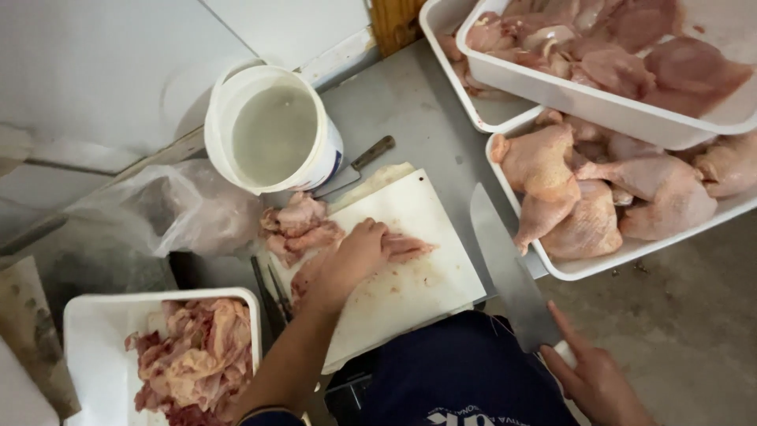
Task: Cutting and trimming raw chicken breast on a cutting board using a large knife in a commercial kitchen setting.
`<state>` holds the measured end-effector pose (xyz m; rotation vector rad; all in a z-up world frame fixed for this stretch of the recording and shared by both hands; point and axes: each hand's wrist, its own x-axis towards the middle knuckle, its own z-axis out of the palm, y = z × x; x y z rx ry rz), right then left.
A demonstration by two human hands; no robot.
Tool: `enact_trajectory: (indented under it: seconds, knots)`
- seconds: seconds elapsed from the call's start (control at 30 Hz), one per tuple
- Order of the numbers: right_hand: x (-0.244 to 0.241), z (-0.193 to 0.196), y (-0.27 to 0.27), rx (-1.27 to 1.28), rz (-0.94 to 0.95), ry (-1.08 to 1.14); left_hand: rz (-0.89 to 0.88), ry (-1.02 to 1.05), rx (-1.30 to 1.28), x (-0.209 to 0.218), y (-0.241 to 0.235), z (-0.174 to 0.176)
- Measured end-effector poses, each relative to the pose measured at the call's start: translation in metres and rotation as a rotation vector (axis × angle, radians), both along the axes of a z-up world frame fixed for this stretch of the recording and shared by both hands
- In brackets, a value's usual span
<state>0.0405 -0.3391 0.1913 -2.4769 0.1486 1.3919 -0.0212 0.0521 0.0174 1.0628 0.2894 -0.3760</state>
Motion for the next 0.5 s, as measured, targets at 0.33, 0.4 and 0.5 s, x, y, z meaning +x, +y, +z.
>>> enact_trajectory:
  seconds: [0.33,0.4,0.5]
  knots:
    - [-0.007,-0.026,-0.039,0.328,0.078,-0.244,-0.618,0.479,1.168,0.047,-0.04,0.179]
    - [0.004,-0.026,-0.045,0.331,0.099,-0.28,-0.632,0.416,1.149,0.031,-0.034,0.122]
    - [0.029,-0.013,-0.057,0.519,0.074,-0.206,-0.505,0.147,1.141,0.009,-0.026,0.066]
